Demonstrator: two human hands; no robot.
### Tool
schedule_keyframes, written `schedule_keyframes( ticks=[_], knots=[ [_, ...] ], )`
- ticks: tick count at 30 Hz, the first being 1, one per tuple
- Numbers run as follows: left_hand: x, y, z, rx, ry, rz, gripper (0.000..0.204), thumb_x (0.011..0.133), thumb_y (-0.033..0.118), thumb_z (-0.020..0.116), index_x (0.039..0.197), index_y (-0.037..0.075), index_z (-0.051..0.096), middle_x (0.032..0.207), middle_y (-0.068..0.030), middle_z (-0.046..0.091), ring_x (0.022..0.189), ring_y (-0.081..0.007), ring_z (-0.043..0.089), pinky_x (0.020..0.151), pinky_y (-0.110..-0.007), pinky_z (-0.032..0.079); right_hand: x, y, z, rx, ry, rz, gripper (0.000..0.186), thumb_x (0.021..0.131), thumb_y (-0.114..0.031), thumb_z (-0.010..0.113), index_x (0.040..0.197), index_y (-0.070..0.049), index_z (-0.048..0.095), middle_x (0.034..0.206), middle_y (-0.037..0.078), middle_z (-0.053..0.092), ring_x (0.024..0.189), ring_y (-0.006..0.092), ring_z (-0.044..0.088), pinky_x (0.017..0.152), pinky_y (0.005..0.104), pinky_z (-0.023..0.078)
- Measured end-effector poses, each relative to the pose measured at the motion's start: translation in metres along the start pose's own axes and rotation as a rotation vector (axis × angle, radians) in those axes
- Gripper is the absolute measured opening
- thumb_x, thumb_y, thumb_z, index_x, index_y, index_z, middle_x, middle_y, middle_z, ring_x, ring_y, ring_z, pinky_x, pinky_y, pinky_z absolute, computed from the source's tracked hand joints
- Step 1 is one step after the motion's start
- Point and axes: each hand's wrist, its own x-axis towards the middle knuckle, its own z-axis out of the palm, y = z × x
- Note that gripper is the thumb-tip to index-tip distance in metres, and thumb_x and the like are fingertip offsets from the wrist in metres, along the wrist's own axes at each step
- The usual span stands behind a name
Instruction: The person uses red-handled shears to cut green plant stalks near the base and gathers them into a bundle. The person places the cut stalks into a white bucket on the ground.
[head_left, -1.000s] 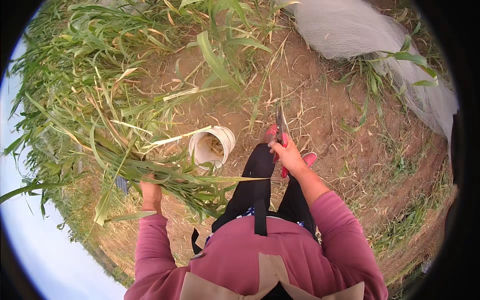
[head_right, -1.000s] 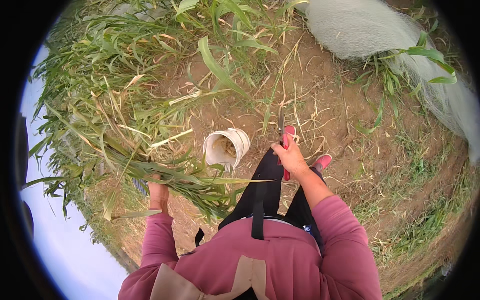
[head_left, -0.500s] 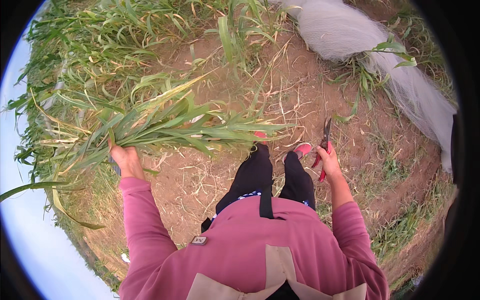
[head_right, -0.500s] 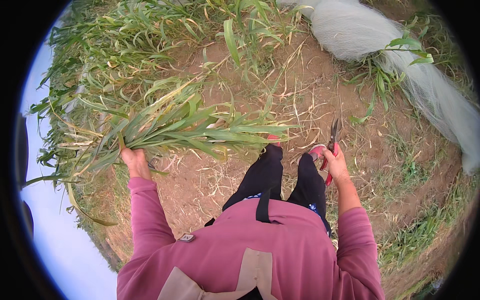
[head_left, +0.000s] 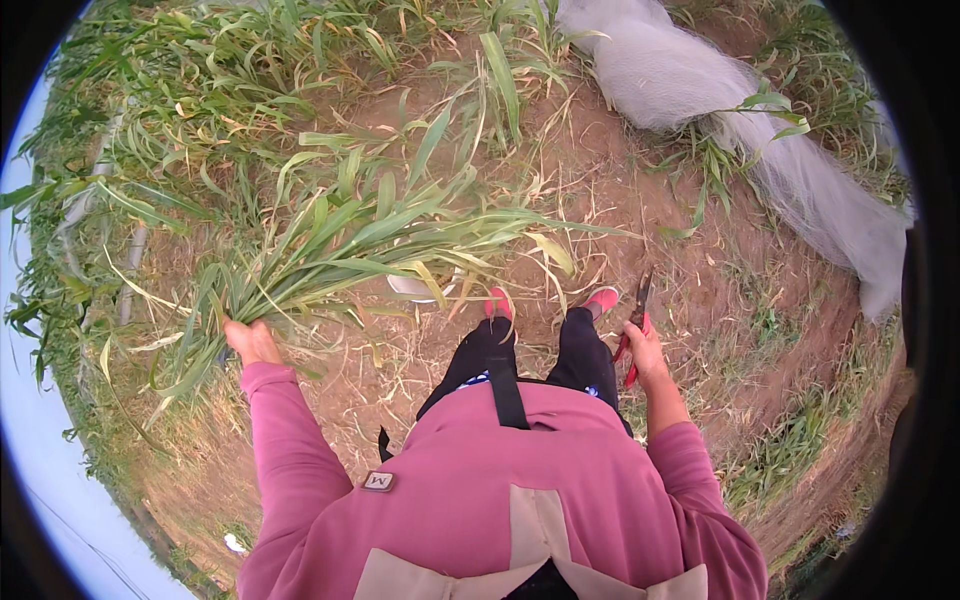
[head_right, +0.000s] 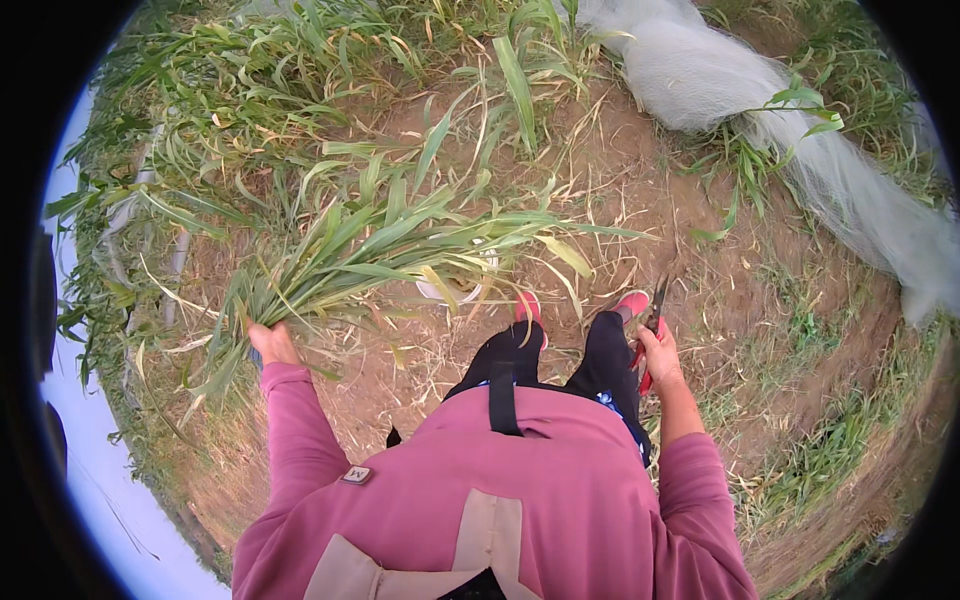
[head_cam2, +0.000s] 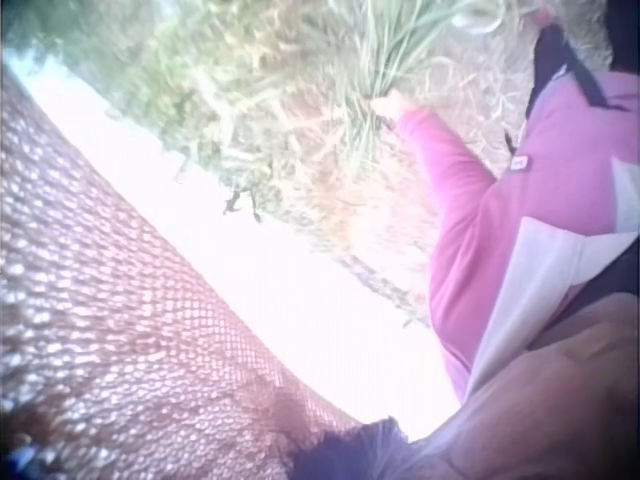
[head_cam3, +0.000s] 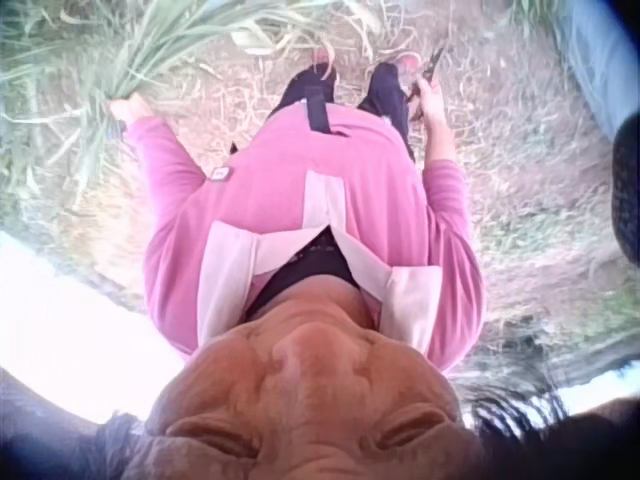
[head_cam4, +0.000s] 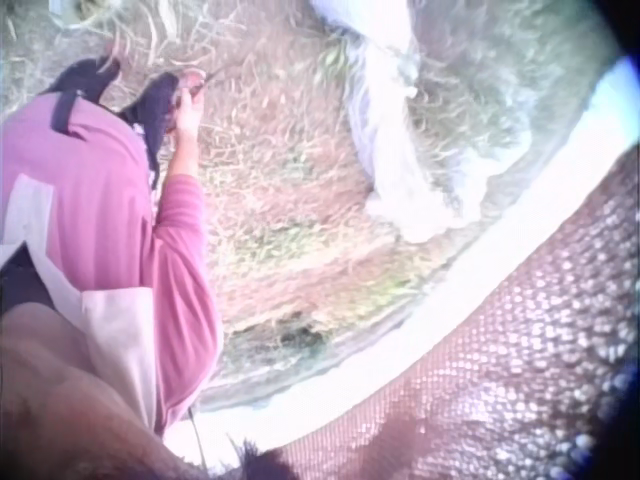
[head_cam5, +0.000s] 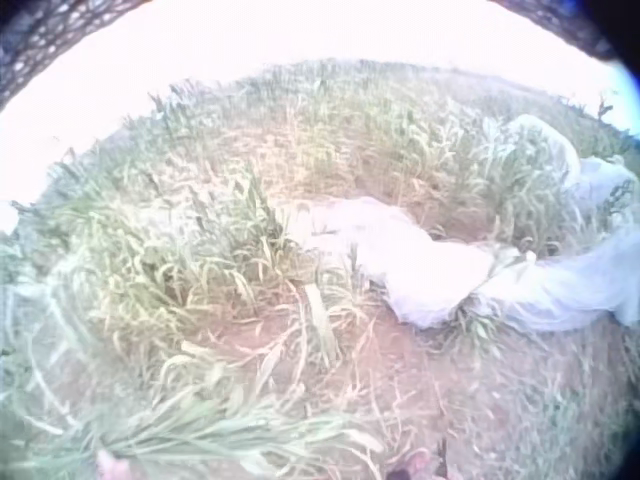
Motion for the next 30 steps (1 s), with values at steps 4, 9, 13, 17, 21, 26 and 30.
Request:
schedule_keyframes(
  ticks=[4,9,13,17,21,26,30],
  knots=[
    [0.059,0.026,-0.081,-0.083,-0.106,0.046,0.049,0.093,0.035,0.05,0.129,0.003,0.044,0.127,-0.0124,0.051,0.113,-0.0282,0.051,0.099,-0.041,0.043,-0.01,-0.013,0.04,-0.107,-0.116,0.018,0.019,0.086,-0.02,0.057,0.097,-0.006,0.053,0.081,0.003,0.059,0.074,0.0145,0.057,0.072,0.029,0.045],
    [0.092,0.07,-0.126,0.071,0.017,0.203,0.04,0.091,0.025,0.055,0.125,0.004,0.047,0.125,-0.0112,0.052,0.106,-0.0281,0.053,0.095,-0.042,0.045,0.003,0.001,0.04,-0.186,-0.119,0.016,0.021,0.085,-0.022,0.058,0.097,-0.005,0.053,0.08,0.004,0.059,0.073,0.0154,0.058,0.071,0.0293,0.046],
    [0.08,0.123,-0.135,0.168,-0.007,0.361,0.04,0.09,0.021,0.057,0.123,0.001,0.047,0.121,-0.0115,0.054,0.103,-0.0264,0.055,0.092,-0.039,0.045,0.037,0.002,0.031,-0.26,-0.105,0.04,0.02,0.085,-0.028,0.059,0.089,-0.009,0.055,0.075,0.002,0.058,0.067,0.0126,0.056,0.062,0.0273,0.044],
    [0.05,0.149,-0.136,0.08,0.022,0.432,0.043,0.092,0.03,0.051,0.125,0.002,0.047,0.124,-0.0112,0.053,0.108,-0.0272,0.052,0.097,-0.041,0.041,0.068,-0.024,0.044,-0.296,-0.122,0.012,0.021,0.085,-0.031,0.058,0.087,-0.01,0.054,0.073,0.001,0.057,0.066,0.0129,0.056,0.061,0.0262,0.043],
    [0.043,0.16,-0.169,-0.112,0.152,0.319,0.052,0.09,0.045,0.047,0.126,0.007,0.047,0.122,-0.0095,0.054,0.112,-0.0266,0.049,0.103,-0.044,0.035,0.063,-0.058,0.07,-0.321,-0.269,-0.01,0.025,0.085,-0.032,0.059,0.094,-0.01,0.051,0.075,0.001,0.055,0.069,0.0143,0.057,0.065,0.0286,0.047],
    [0.007,0.146,-0.177,-0.355,-0.439,0.219,0.044,0.084,0.051,0.056,0.102,0.011,0.055,0.082,-0.0043,0.05,0.074,-0.0183,0.05,0.069,-0.04,0.045,0.08,-0.076,0.068,-0.434,-0.341,-0.013,0.025,0.085,-0.03,0.059,0.095,-0.009,0.05,0.077,0.001,0.055,0.071,0.0141,0.057,0.065,0.028,0.046],
    [-0.017,0.131,-0.157,-0.387,-0.592,0.107,0.039,0.086,0.048,0.054,0.093,0.01,0.052,0.058,0.0013,0.034,0.052,-0.0121,0.035,0.048,-0.025,0.033,0.072,-0.096,0.083,-0.448,-0.289,-0.059,0.017,0.086,-0.026,0.056,0.085,-0.009,0.053,0.069,-0.002,0.05,0.062,0.0102,0.045,0.059,0.0261,0.037]
  ],
)
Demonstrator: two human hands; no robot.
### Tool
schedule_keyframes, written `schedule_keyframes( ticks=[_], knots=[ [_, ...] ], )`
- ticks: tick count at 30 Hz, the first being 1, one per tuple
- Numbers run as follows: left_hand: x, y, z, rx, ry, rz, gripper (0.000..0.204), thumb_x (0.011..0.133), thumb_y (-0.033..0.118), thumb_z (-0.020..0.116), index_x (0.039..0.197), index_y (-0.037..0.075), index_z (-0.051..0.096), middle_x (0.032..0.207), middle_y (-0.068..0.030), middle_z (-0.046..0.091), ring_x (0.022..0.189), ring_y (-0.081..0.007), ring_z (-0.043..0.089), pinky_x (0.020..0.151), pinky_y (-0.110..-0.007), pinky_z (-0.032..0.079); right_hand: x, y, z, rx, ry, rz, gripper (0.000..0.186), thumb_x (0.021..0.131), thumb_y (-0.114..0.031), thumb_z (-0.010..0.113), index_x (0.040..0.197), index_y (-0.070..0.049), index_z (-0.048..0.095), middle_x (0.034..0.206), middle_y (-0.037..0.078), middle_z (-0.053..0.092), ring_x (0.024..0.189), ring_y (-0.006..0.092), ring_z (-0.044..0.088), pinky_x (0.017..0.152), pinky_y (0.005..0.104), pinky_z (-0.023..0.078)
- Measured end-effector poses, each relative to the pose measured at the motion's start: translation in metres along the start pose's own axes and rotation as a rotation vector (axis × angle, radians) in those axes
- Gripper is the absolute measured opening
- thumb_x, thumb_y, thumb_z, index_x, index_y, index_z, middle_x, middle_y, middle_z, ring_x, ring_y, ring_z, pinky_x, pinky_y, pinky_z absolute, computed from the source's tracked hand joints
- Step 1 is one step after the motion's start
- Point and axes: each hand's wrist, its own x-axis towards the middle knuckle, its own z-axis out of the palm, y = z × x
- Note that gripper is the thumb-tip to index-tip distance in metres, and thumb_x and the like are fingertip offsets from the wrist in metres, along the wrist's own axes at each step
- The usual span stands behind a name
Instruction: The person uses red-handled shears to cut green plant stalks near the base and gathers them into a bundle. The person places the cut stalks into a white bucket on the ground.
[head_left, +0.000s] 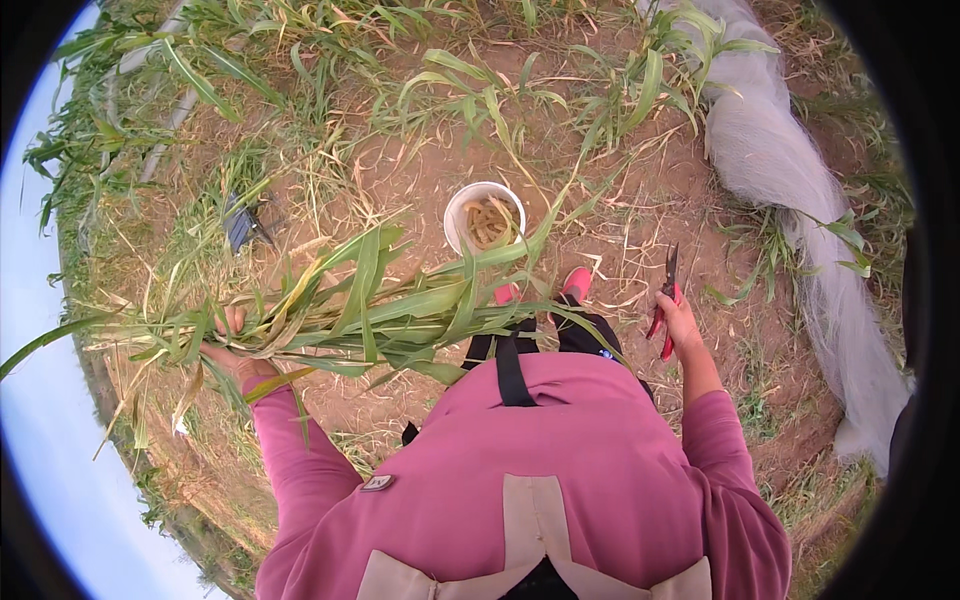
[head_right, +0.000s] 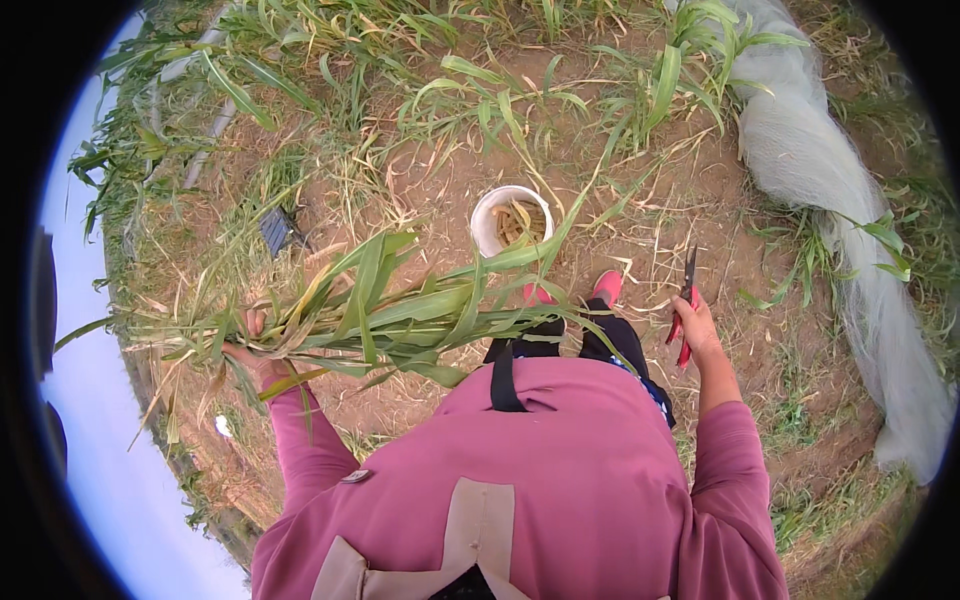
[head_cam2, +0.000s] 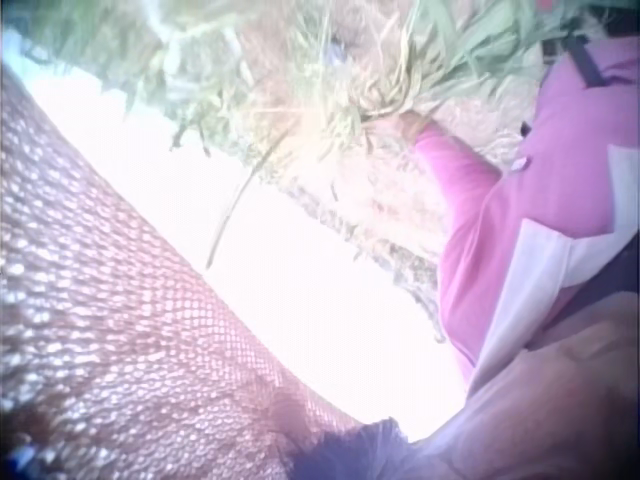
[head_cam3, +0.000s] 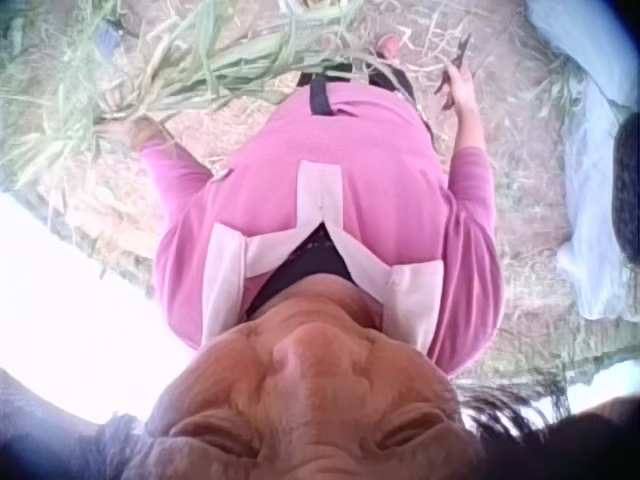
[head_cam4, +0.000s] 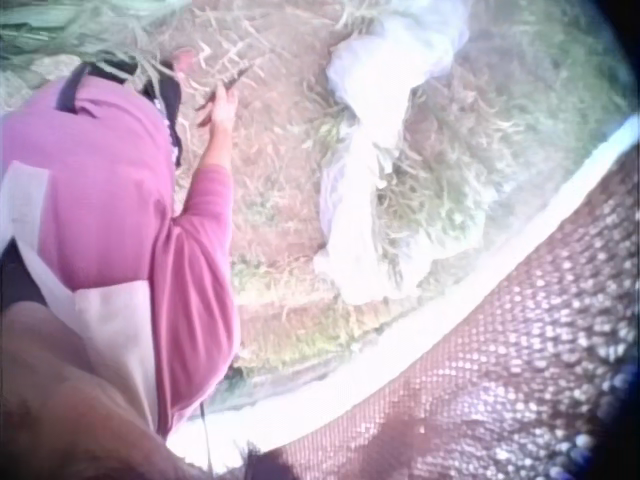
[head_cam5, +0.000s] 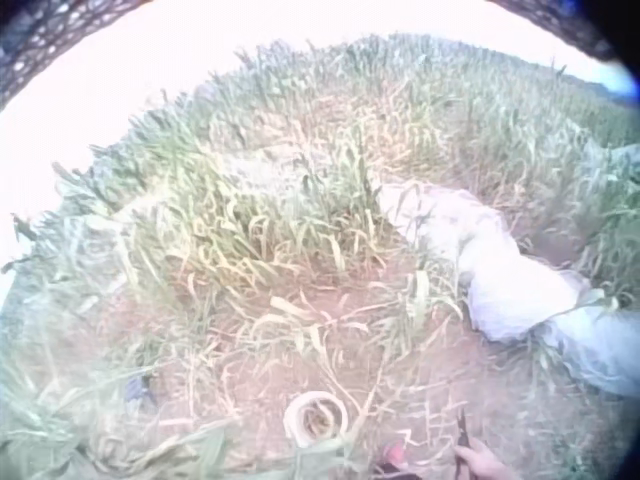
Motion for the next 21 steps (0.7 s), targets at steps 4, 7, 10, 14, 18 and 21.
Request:
schedule_keyframes(
  ticks=[4,7,10,14,18,21],
  knots=[
    [0.007,0.003,-0.004,0.059,0.093,0.007,0.034,0.088,0.044,0.052,0.092,0.01,0.05,0.056,0.0039,0.033,0.05,-0.0102,0.033,0.047,-0.022,0.032,0.0,-0.026,0.022,-0.006,-0.011,0.011,0.02,0.088,-0.026,0.055,0.089,-0.006,0.053,0.076,0.003,0.058,0.068,0.0115,0.054,0.065,0.0267,0.044],
    [0.028,0.009,-0.042,0.11,0.142,-0.011,0.031,0.088,0.041,0.054,0.097,0.011,0.051,0.061,0.0014,0.039,0.054,-0.011,0.037,0.051,-0.023,0.035,0.005,-0.021,0.042,-0.031,0.005,-0.001,0.019,0.087,-0.023,0.055,0.092,-0.005,0.052,0.076,0.003,0.059,0.069,0.0116,0.056,0.066,0.0263,0.046],
    [0.067,0.009,-0.063,0.236,0.702,0.067,0.032,0.089,0.037,0.055,0.105,0.01,0.053,0.078,-0.0048,0.055,0.068,-0.018,0.05,0.062,-0.031,0.044,0.003,-0.026,0.083,-0.054,0.017,0.015,0.014,0.086,-0.019,0.054,0.09,-0.007,0.051,0.071,0.002,0.055,0.063,0.0109,0.053,0.059,0.0256,0.044],
    [0.134,0.047,-0.167,0.272,0.668,0.114,0.033,0.089,0.036,0.054,0.11,0.01,0.053,0.086,-0.0045,0.056,0.075,-0.0183,0.052,0.066,-0.032,0.044,0.016,-0.016,0.152,-0.082,0.027,0.014,0.016,0.085,-0.025,0.058,0.089,-0.011,0.051,0.068,-0.001,0.051,0.061,0.0109,0.05,0.057,0.0256,0.041],
    [0.194,0.115,-0.289,0.411,0.541,0.117,0.035,0.09,0.036,0.054,0.115,0.01,0.053,0.094,-0.0042,0.057,0.082,-0.0187,0.053,0.07,-0.032,0.045,0.03,-0.002,0.243,-0.179,0.11,-0.031,0.014,0.085,-0.024,0.058,0.087,-0.012,0.051,0.065,-0.002,0.048,0.057,0.0101,0.046,0.054,0.0259,0.038],
    [0.213,0.167,-0.335,0.574,0.35,0.068,0.037,0.09,0.035,0.053,0.118,0.011,0.052,0.1,-0.004,0.058,0.087,-0.019,0.054,0.073,-0.033,0.045,0.027,-0.018,0.318,-0.41,-0.02,0.025,0.019,0.084,-0.027,0.059,0.088,-0.009,0.053,0.069,0.0,0.051,0.061,0.0118,0.048,0.057,0.0276,0.039]
  ],
)
